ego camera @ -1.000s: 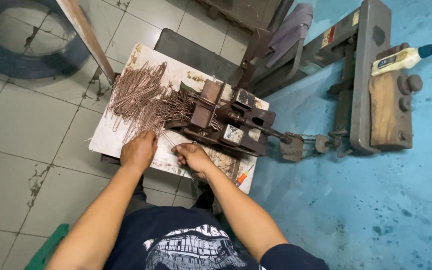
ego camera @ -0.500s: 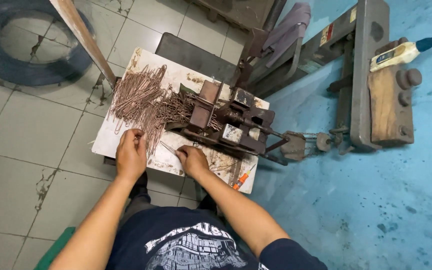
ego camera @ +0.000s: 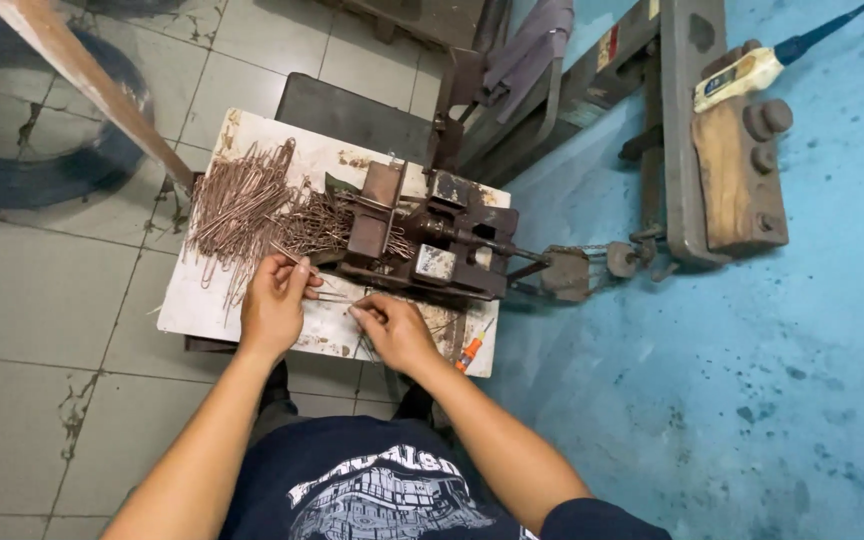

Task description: Operating a manual wire-processing machine by feeding wire into the mechanism and turning a crank handle to cut or bend it.

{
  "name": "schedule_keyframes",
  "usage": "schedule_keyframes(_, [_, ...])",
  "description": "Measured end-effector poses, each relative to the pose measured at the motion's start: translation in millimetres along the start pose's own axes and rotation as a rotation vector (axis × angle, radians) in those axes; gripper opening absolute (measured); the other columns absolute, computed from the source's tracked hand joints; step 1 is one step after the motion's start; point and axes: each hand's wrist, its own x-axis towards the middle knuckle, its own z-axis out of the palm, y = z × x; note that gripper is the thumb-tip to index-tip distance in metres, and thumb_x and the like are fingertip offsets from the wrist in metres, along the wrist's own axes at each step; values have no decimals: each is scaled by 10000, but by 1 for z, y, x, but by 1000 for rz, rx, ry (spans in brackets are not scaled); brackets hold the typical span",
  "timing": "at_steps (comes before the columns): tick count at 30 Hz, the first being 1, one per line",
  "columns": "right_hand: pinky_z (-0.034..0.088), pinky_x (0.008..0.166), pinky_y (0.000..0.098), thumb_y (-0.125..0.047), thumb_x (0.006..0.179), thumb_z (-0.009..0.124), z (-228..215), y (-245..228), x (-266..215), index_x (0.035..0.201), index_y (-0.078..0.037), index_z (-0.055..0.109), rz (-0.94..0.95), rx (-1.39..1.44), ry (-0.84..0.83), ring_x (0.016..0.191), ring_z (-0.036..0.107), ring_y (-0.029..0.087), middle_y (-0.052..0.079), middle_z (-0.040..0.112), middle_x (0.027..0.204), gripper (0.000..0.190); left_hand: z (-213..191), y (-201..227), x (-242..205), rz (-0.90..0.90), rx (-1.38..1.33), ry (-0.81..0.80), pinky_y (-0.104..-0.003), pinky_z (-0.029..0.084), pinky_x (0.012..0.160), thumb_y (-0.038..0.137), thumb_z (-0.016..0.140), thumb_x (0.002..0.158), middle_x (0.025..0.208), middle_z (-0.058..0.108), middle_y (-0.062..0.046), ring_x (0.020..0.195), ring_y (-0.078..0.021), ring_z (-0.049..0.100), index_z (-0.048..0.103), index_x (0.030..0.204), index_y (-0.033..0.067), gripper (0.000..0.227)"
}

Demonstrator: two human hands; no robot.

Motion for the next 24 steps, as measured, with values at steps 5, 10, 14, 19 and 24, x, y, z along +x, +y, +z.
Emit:
schedule_keyframes(5, [562,644,352,-226,933,678,-51,9,-7,993,-133,793,-126,-11,259,715,709,270,125,742,773,160,24,39,-1,45,-72,-128,-271,593,700,110,605,1023,959,715,-187,748,-187,713,547,1180,-37,223])
schedule_keyframes(10, [566,631,374,-176,942,690,-118,30,5,978,-102,785,-230,-90,411,731,710,322,142,744,824,125,37,58,6,151,79,-171,-342,607,773,83,638,991,1061,680,-237,875,-261,728,549,1269,-43,318])
schedule_keyframes(14, [561,675,416,-166,948,664,-157,19,22,978,-112,769,-240,-260,357,767,706,338,137,720,818,122,50,43,34,504,471,-148,-380,601,687,165,691,983,1048,668,-206,866,-353,718,625,1283,32,334])
schedule_keyframes(19, [569,727,456,-133,936,653,-163,17,43,991,-66,756,-244,-302,290,828,706,406,184,715,842,134,62,51,45,685,595,-218,-480,602,704,214,636,1013,1042,655,-192,858,-391,707,619,1319,38,353])
schedule_keyframes(24, [565,774,486,-124,932,633,-150,2,53,991,-40,745,-283,-315,161,894,697,431,204,719,866,151,60,37,53,853,885,-216,-452,565,723,348,559,1027,1017,637,-116,893,-332,696,608,1394,172,409])
